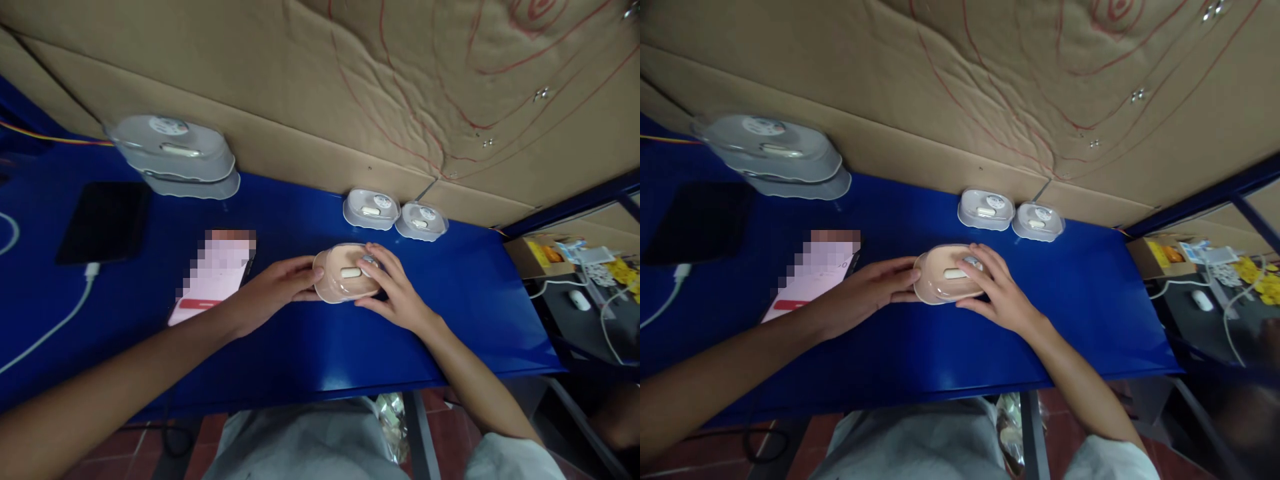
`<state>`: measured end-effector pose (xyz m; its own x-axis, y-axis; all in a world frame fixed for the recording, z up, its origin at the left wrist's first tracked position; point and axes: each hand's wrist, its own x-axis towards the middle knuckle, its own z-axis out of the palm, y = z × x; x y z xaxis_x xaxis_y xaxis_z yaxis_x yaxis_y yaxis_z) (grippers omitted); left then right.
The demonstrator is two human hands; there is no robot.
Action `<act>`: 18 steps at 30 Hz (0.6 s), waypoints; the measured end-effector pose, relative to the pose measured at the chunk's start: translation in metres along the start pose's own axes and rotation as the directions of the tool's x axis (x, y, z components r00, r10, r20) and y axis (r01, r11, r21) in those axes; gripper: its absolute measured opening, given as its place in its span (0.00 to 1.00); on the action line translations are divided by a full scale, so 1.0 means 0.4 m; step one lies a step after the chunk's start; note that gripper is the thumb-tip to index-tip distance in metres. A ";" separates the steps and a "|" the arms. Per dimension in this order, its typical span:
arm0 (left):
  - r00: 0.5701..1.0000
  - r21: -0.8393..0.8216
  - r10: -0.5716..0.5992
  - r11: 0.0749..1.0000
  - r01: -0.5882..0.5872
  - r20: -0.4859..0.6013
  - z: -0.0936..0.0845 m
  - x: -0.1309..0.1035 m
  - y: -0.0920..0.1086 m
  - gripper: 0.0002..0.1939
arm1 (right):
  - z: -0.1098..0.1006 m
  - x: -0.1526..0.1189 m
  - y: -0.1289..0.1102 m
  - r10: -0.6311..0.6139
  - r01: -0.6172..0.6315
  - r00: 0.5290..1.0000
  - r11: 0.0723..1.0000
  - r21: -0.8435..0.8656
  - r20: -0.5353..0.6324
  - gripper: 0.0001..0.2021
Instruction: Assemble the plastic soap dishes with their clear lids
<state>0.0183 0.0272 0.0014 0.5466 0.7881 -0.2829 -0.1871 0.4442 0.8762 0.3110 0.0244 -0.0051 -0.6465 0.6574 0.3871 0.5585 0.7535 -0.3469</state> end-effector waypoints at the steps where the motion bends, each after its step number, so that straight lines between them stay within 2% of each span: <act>1: 0.998 0.094 0.025 0.995 -0.019 -0.057 0.000 0.000 0.002 0.24 | -0.004 0.000 0.002 0.000 0.000 1.000 1.000 -0.007 -0.001 0.40; 3: 0.982 0.294 0.110 0.954 -0.060 -0.154 -0.001 0.001 0.001 0.24 | -0.014 -0.001 0.009 0.014 -0.014 1.000 1.000 -0.020 -0.007 0.40; 5: 0.961 0.450 0.213 0.886 -0.113 -0.178 0.001 0.002 -0.005 0.24 | -0.024 -0.004 0.015 0.043 -0.043 0.999 0.998 -0.036 0.005 0.39; 8: 0.947 0.535 0.297 0.823 -0.188 -0.123 0.007 -0.001 -0.013 0.20 | -0.044 -0.016 0.021 0.081 -0.077 0.995 0.995 -0.066 0.061 0.37; 11: 0.935 0.589 0.348 0.770 -0.244 -0.068 0.012 -0.010 -0.015 0.17 | -0.077 -0.055 0.024 0.118 -0.110 0.989 0.989 -0.094 0.091 0.36; 13: 0.922 0.648 0.385 0.714 -0.263 -0.050 0.010 -0.014 -0.016 0.18 | -0.109 -0.108 0.036 0.167 -0.154 0.982 0.980 -0.128 0.092 0.35; 15: 0.910 0.699 0.411 0.669 -0.253 -0.064 0.009 -0.010 -0.017 0.23 | -0.151 -0.183 0.069 0.240 -0.224 0.968 0.955 -0.194 0.065 0.34; 18: 0.880 0.776 0.473 0.572 -0.266 -0.047 0.015 0.031 -0.006 0.36 | -0.225 -0.315 0.163 0.379 -0.367 0.924 0.848 -0.382 -0.046 0.29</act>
<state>0.0304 0.0332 -0.0019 0.3541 0.9235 0.1472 0.3809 -0.2862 0.8792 0.4758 -0.0086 0.0005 -0.3618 0.8938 0.2650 0.9096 0.4007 -0.1097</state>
